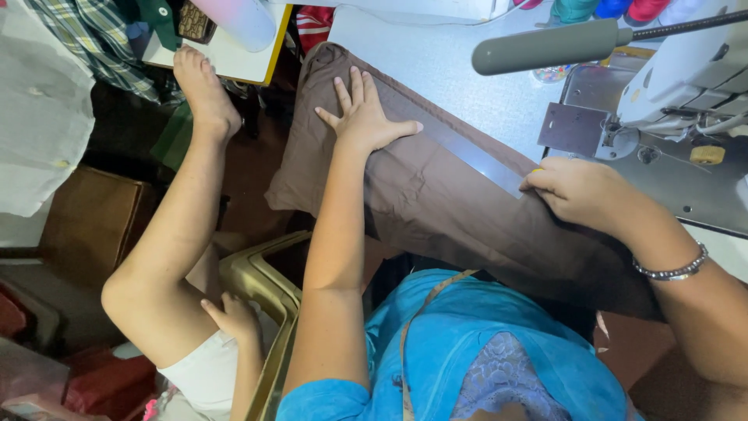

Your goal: The person measures a piece of brown fabric using a flexible tape measure and a yellow marker. They then use a clear ruler to draw straight lines on the fabric with the marker, preparing it for cutting or sewing.

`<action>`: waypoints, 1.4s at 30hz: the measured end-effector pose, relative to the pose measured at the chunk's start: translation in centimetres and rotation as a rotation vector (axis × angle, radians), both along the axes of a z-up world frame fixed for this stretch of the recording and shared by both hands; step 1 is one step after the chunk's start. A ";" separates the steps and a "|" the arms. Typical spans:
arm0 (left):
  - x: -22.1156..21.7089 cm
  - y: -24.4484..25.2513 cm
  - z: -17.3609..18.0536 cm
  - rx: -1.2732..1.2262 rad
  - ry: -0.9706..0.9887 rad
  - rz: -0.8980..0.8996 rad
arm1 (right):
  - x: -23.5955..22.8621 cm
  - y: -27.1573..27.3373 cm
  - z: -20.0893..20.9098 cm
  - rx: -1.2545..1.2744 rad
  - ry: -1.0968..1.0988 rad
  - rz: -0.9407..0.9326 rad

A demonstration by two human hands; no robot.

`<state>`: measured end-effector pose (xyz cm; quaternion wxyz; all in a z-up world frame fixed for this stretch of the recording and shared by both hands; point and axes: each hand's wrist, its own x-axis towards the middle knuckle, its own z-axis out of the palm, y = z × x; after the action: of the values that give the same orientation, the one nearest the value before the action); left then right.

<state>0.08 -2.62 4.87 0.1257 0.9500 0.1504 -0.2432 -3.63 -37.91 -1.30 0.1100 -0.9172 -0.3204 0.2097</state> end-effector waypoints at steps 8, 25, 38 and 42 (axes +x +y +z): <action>-0.2 0.1 -0.5 -0.044 -0.044 0.022 | 2.5 4.5 2.9 0.120 0.058 0.021; -1.2 0.6 -0.5 -0.130 -0.180 -0.015 | 10.6 16.7 -0.6 0.389 -0.014 -0.105; -1.1 0.8 -0.7 -0.137 -0.186 -0.017 | 14.5 20.1 -3.7 0.434 0.019 -0.180; -1.0 0.8 -0.7 -0.145 -0.185 -0.022 | 13.8 20.3 -1.2 0.219 0.007 -0.169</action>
<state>-0.96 -1.81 4.16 0.2046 0.9584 0.1098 -0.1660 10.18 -17.62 -2.49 0.2278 -0.9227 -0.2628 0.1665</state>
